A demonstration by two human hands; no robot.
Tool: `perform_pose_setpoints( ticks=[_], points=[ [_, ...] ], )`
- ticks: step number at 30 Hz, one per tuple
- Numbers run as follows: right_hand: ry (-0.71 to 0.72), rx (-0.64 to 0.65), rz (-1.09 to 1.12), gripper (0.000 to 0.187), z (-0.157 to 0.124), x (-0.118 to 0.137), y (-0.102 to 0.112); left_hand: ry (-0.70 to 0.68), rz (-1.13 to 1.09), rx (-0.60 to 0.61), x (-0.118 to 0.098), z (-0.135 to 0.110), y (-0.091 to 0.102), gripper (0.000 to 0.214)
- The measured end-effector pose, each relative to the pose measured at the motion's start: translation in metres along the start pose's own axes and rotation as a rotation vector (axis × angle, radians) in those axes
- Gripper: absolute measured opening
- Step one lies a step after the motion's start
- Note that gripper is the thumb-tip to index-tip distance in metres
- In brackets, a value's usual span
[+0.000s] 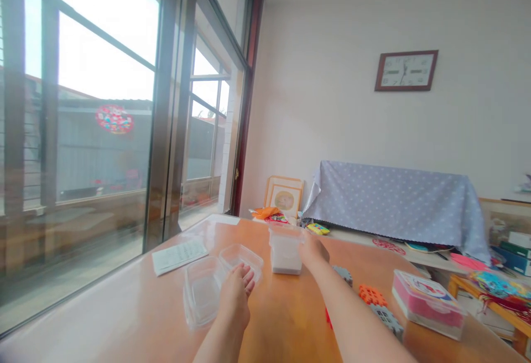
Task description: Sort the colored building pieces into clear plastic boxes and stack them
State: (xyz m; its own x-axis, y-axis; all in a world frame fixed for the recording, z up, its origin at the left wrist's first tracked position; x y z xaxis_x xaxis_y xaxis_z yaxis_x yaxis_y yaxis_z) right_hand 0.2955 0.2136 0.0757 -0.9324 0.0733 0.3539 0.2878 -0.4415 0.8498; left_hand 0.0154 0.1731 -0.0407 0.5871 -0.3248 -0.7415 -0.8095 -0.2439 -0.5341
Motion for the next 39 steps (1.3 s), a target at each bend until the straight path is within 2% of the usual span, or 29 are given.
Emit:
perform_pose_setpoints(
  ticks=[4,8,14,18,21,29,33,36,39],
  points=[
    [0.027,0.014,-0.024,0.029,0.001,0.004,0.001,0.033,-0.104,-0.001,-0.001,0.006,0.005,0.032],
    [0.06,-0.018,-0.042,0.03,-0.004,0.025,0.009,-0.005,-0.18,0.021,-0.008,0.006,0.003,0.029],
    [0.26,-0.104,-0.077,0.032,-0.032,0.105,0.012,-0.128,-0.295,-0.075,-0.028,0.005,0.019,0.023],
    [0.31,-0.035,-0.116,0.031,-0.055,0.147,-0.005,-0.168,-0.308,-0.138,-0.032,0.008,0.029,0.019],
    [0.324,0.021,-0.133,0.03,-0.067,0.162,-0.018,-0.201,-0.31,-0.138,-0.033,0.009,0.03,0.02],
    [0.377,0.057,-0.085,0.03,-0.085,0.175,-0.046,-0.276,-0.24,-0.192,-0.039,0.0,0.031,0.021],
    [0.387,0.04,0.026,0.042,-0.091,0.173,-0.048,-0.304,-0.195,-0.136,-0.042,-0.004,0.023,0.023],
    [0.32,-0.018,0.152,0.043,-0.085,0.15,-0.043,-0.313,-0.166,-0.105,-0.039,-0.006,0.018,0.025],
    [0.141,-0.091,0.229,0.04,-0.067,0.103,-0.039,-0.309,-0.131,-0.123,-0.035,-0.007,0.017,0.026]
  ],
)
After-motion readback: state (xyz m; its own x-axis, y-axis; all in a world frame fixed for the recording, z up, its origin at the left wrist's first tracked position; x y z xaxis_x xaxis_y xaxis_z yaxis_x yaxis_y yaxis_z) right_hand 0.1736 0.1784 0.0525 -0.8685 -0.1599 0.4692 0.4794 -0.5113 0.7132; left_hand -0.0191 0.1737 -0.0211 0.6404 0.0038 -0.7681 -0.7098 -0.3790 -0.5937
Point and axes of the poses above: each hand's wrist, its own z-axis towards the middle knuckle, its own y-axis out of the back of the hand, x = y × z, the point moved 9 cm from there along z, towards the middle knuckle, and after that the axes turned 11 degrees about y, right-handed, at the moved point
